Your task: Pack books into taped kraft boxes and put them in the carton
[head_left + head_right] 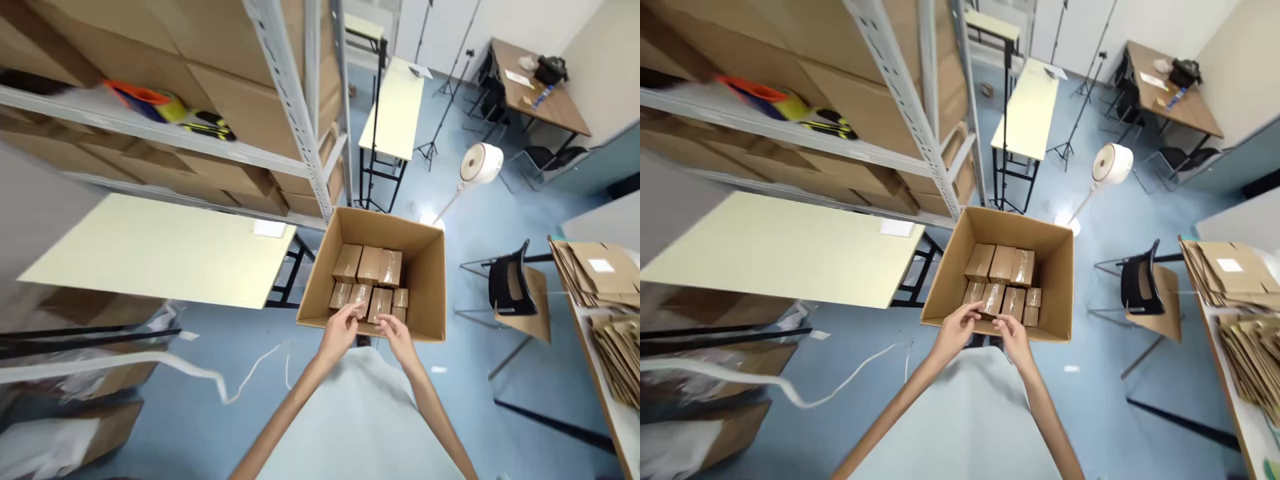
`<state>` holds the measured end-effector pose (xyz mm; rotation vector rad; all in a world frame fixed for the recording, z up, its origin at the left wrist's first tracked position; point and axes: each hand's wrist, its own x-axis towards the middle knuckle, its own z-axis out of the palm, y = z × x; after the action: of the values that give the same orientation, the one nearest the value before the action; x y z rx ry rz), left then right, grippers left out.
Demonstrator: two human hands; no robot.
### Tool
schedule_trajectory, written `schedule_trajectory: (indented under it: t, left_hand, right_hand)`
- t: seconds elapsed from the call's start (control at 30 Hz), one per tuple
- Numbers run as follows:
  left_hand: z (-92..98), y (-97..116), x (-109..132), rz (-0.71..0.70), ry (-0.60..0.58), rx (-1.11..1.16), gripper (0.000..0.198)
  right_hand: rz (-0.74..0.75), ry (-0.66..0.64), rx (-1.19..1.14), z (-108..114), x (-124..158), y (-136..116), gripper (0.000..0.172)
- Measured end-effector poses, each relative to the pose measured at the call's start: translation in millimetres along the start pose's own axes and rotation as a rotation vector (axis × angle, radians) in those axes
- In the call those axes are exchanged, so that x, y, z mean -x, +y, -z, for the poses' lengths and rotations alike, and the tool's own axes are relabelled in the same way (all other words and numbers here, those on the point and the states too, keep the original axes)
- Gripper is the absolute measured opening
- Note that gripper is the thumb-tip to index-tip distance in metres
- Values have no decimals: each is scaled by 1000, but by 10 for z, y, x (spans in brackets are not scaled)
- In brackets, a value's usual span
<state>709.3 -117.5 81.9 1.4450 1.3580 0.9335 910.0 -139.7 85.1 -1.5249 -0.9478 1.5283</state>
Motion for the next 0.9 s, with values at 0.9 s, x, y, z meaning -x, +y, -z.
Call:
schedule_trajectory:
  t: [0.9]
  left_hand:
    - [1989, -80, 2235, 63, 1135, -84, 55]
  right_hand:
    - [590, -902, 475, -2994, 644, -619, 42]
